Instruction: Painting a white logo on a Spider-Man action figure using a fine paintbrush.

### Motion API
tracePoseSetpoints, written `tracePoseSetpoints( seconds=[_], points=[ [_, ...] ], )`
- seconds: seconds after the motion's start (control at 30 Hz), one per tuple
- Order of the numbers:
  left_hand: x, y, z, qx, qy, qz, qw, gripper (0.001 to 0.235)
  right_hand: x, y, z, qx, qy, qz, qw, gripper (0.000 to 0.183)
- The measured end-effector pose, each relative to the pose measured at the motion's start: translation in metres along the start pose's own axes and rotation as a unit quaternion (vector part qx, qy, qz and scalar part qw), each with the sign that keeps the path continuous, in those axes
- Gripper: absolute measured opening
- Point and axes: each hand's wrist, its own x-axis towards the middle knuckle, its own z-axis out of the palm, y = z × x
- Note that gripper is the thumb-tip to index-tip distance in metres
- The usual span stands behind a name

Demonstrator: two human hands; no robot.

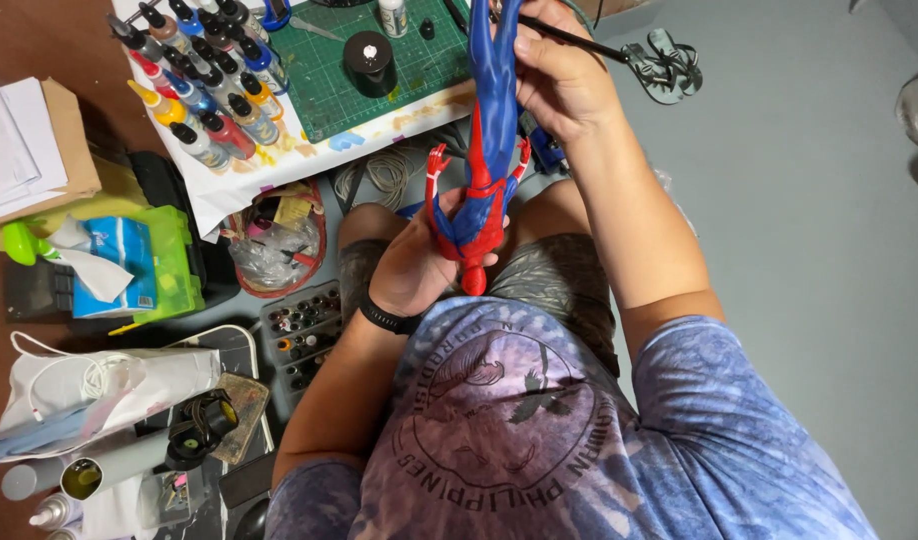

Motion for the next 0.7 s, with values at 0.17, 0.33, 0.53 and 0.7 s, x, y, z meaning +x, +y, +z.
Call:
tracePoseSetpoints(
  seconds=[0.17, 0.33, 0.53, 0.7],
  points=[
    [0.002, -0.003, 0.008, -0.012, 0.035, -0.004, 0.999, 0.083, 0.005, 0.001, -0.006, 0.031, -0.022, -0.004, 0.999, 0.043],
    [0.0, -0.022, -0.015, -0.03, 0.088, -0.069, 0.993, 0.057, 0.006, -0.005, 0.01, -0.02, -0.093, 0.002, 0.995, 0.056],
    [0.003, -0.029, -0.01, -0.07, 0.029, -0.092, 0.993, 0.065, 0.01, -0.001, 0.016, 0.009, -0.184, 0.054, 0.981, 0.046],
    [0.001, -0.042, -0.008, -0.129, -0.021, -0.088, 0.988, 0.057, 0.015, 0.007, 0.015, 0.026, -0.179, 0.099, 0.979, 0.049]
  ],
)
